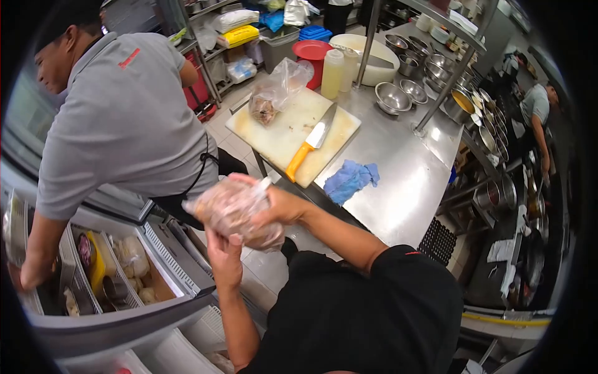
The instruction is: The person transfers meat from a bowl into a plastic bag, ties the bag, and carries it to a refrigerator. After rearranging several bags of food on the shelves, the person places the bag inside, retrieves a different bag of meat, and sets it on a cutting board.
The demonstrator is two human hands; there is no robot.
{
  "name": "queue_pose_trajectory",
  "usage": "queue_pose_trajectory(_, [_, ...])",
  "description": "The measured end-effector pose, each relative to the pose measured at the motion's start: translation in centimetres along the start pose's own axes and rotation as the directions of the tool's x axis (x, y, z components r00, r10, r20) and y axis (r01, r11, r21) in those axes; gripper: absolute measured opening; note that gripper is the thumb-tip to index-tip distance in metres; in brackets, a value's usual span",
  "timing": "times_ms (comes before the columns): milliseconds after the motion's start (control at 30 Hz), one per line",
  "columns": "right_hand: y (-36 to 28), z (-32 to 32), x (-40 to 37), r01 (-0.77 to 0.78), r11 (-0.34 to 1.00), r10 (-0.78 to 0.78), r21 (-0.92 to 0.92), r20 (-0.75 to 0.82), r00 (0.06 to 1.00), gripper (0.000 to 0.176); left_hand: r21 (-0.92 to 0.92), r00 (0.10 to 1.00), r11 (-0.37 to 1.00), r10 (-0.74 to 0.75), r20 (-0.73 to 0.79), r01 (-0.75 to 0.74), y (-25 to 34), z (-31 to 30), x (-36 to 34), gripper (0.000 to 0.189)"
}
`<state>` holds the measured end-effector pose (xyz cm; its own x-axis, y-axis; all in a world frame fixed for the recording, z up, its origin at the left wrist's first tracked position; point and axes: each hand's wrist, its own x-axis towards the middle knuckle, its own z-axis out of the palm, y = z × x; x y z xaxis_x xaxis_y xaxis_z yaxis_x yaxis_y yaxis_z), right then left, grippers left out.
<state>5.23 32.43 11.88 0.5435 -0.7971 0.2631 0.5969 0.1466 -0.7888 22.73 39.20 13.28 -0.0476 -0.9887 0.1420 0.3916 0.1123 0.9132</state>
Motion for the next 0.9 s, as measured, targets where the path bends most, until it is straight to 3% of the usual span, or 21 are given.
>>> queue_pose_trajectory(33, [-0.8, -0.8, -0.2, 0.033, 0.995, -0.028, 0.095, -0.048, 0.998, 0.100, 0.048, 0.983, 0.999, 0.011, 0.182, -0.020, 0.6, 0.6, 1.4, 0.080])
queue_pose_trajectory(67, [-1.6, -1.7, -0.4, 0.067, 0.980, -0.049, 0.189, -0.096, 0.994, 0.093, 0.046, 0.982, 0.999, 0.000, 0.189, -0.009, 1.2, 1.1, 2.6, 0.080])
queue_pose_trajectory(133, [-2.9, -4.5, -0.8, 0.100, 0.962, -0.049, 0.255, -0.197, 0.979, 0.076, 0.409, 0.966, 0.903, 0.021, 0.258, -0.129, 1.9, 2.0, 5.4, 0.079])
queue_pose_trajectory(200, [-6.5, -5.5, -0.4, 0.228, 0.964, -0.169, 0.133, -0.354, 0.920, 0.067, 0.524, 0.987, 0.844, 0.041, 0.158, -0.119, 1.6, 2.6, 8.8, 0.073])
queue_pose_trajectory(267, [-11.2, -8.0, 0.7, 0.297, 0.950, -0.260, 0.093, -0.285, 0.923, 0.063, 0.590, 0.976, 0.790, 0.045, 0.215, -0.166, 0.3, 2.2, 13.0, 0.072])
queue_pose_trajectory(333, [-15.4, -11.5, 3.2, 0.346, 0.934, -0.350, -0.086, -0.409, 0.843, 0.053, 0.722, 0.943, 0.640, 0.008, 0.332, -0.260, -0.6, 2.6, 17.1, 0.075])
queue_pose_trajectory(400, [-20.4, -14.3, 5.6, 0.266, 0.911, -0.402, -0.316, -0.526, 0.749, 0.041, 0.754, 0.900, 0.535, 0.028, 0.435, -0.381, -2.7, 3.8, 21.4, 0.081])
queue_pose_trajectory(467, [-24.2, -16.8, 8.6, 0.201, 0.874, -0.459, -0.443, -0.615, 0.641, 0.035, 0.650, 0.761, 0.433, 0.149, 0.631, -0.624, -5.7, 5.1, 26.6, 0.098])
queue_pose_trajectory(567, [-28.5, -22.2, 12.6, 0.126, 0.850, -0.480, -0.512, -0.653, 0.585, 0.037, 0.629, 0.740, 0.434, 0.147, 0.657, -0.645, -8.4, 9.7, 32.3, 0.108])
queue_pose_trajectory(633, [-30.0, -26.9, 14.9, 0.093, 0.842, -0.490, -0.532, -0.681, 0.543, 0.037, 0.758, 0.808, 0.341, 0.006, 0.589, -0.555, -9.9, 12.5, 34.8, 0.114])
queue_pose_trajectory(667, [-30.4, -28.6, 16.0, 0.086, 0.842, -0.488, -0.533, -0.685, 0.541, 0.037, 0.741, 0.793, 0.341, 0.023, 0.609, -0.579, -11.2, 13.1, 35.9, 0.115])
queue_pose_trajectory(733, [-30.9, -32.1, 17.5, 0.027, 0.824, -0.517, -0.566, -0.730, 0.446, 0.039, 0.727, 0.753, 0.342, -0.079, 0.654, -0.596, -13.5, 13.6, 37.4, 0.089])
queue_pose_trajectory(767, [-31.0, -34.0, 18.3, 0.013, 0.832, -0.515, -0.555, -0.762, 0.393, 0.038, 0.726, 0.753, 0.354, -0.086, 0.653, -0.589, -13.4, 13.8, 37.7, 0.089])
queue_pose_trajectory(800, [-31.2, -35.8, 18.9, 0.000, 0.833, -0.509, -0.553, -0.767, 0.391, 0.038, 0.725, 0.646, 0.237, -0.336, 0.685, -0.646, -13.2, 13.6, 38.0, 0.072])
queue_pose_trajectory(833, [-31.3, -37.1, 19.5, -0.137, 0.745, -0.583, -0.653, -0.737, 0.343, 0.037, 0.685, 0.510, 0.129, -0.572, 0.642, -0.717, -12.9, 13.4, 38.2, 0.057])
queue_pose_trajectory(900, [-30.9, -40.8, 20.2, -0.402, 0.574, -0.681, -0.713, -0.689, 0.249, 0.042, 0.672, 0.481, 0.190, -0.563, 0.672, -0.716, -13.3, 11.2, 37.2, 0.048])
